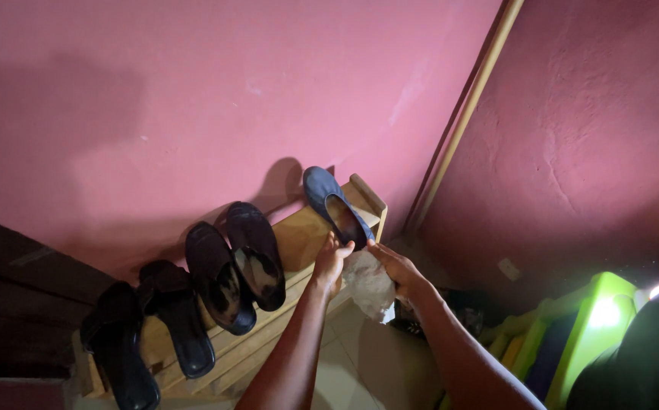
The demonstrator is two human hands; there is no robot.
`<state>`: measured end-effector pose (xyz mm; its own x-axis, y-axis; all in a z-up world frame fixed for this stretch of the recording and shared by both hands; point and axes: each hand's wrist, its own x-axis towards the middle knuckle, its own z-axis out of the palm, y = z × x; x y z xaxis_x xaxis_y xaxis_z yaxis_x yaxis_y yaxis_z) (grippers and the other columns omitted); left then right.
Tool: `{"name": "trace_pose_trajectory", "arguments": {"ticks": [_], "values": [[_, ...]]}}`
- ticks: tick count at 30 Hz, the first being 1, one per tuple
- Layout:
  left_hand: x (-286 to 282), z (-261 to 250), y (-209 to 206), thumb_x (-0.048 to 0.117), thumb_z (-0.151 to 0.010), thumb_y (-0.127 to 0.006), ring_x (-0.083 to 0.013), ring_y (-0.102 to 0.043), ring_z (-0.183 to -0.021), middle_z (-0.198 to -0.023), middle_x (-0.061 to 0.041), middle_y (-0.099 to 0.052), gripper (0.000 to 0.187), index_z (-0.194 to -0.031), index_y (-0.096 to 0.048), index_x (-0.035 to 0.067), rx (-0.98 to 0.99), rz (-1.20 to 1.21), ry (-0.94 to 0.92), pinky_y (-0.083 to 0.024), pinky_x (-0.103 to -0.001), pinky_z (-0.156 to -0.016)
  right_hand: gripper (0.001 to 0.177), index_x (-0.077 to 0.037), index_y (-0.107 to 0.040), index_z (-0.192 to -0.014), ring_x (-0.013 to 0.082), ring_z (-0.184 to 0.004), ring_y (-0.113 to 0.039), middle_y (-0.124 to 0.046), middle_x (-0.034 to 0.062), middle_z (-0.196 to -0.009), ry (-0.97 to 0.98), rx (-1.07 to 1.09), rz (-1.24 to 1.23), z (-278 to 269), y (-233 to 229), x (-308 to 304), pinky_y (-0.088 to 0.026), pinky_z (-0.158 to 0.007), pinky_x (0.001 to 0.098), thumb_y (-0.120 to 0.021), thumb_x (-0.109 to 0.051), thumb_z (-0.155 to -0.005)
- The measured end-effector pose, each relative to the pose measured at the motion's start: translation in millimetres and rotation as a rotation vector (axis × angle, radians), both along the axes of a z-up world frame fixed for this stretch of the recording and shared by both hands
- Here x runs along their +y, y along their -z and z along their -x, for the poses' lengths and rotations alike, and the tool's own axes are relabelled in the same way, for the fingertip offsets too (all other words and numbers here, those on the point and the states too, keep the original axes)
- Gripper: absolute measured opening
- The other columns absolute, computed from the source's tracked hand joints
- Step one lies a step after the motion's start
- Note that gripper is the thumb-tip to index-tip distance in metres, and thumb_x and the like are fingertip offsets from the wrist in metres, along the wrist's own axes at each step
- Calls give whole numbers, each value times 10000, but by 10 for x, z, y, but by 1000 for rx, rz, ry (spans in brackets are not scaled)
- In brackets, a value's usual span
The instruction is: The person wipes various shoes with a cloth, handling them one at a time. They pick up shoes from a bin and a rack, wipe the surfaces, and place them onto the wooden rack.
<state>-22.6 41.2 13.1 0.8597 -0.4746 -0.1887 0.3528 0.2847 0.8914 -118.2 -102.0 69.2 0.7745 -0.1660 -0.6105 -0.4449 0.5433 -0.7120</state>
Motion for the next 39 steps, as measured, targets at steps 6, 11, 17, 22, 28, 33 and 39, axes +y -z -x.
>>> {"name": "trace_pose_trajectory", "arguments": {"ticks": [6, 11, 17, 22, 28, 33, 39], "values": [[-120, -295, 921, 53, -900, -662, -161, -597, -1203, -1310, -62, -657, 440, -1320, -539, 4, -240, 166, -13, -429, -293, -1046, 430, -76, -724, -1190, 193, -838, -717, -746, 57, -985, 4, -44, 90, -27, 240, -92, -596, -730, 378, -757, -378, -887], [13, -234, 805, 95, -958, -718, -167, -642, -920, -1071, -72, -719, 390, -1316, -626, -32, -310, -335, -151, -506, -279, -780, 481, 3, -754, -1121, 241, -753, -725, -752, 121, -925, 124, 133, 146, 69, -35, -49, -596, -667, 401, -787, -413, -881], [57, -104, 540, 14, -831, -669, -105, -659, -917, -1167, -16, -764, 543, -1361, -574, 84, 134, 81, -241, -464, -250, -710, 408, -37, -719, -1155, 233, -762, -726, -741, 109, -935, 116, 10, 63, 138, 18, -49, -608, -683, 403, -773, -329, -876], [230, 397, -400, 147, -926, -688, -155, -700, -897, -1081, -86, -740, 397, -1302, -669, 21, 144, -31, -179, -564, -304, -752, 390, -55, -718, -1168, 218, -776, -723, -736, 101, -945, 167, -81, 92, 458, -705, 237, -605, -687, 379, -728, -331, -892], [308, 626, -596, 168, -937, -714, -172, -691, -923, -1086, -80, -729, 359, -1256, -682, 4, 4, 47, -4, -570, -329, -810, 450, -18, -665, -1222, 224, -829, -722, -728, 116, -980, 228, -310, -23, 1007, -1233, 482, -622, -723, 394, -679, -381, -956], [299, 943, -985, 117, -874, -765, -134, -686, -936, -1051, -97, -756, 321, -1156, -733, -33, -369, -217, 101, -541, -284, -835, 481, -161, -570, -1317, 215, -913, -717, -745, 47, -1051, 219, -383, 72, 1516, -1591, 660, -625, -772, 416, -701, -256, -864], [496, 1837, -2170, 94, -918, -659, -128, -684, -977, -1069, -75, -777, 275, -1157, -742, -14, -200, -91, 485, -497, -262, -866, 426, -71, -690, -1286, 160, -970, -689, -757, 86, -1115, 254, -304, 635, 2374, -2155, 917, -573, -832, 322, -738, -267, -911]]}}
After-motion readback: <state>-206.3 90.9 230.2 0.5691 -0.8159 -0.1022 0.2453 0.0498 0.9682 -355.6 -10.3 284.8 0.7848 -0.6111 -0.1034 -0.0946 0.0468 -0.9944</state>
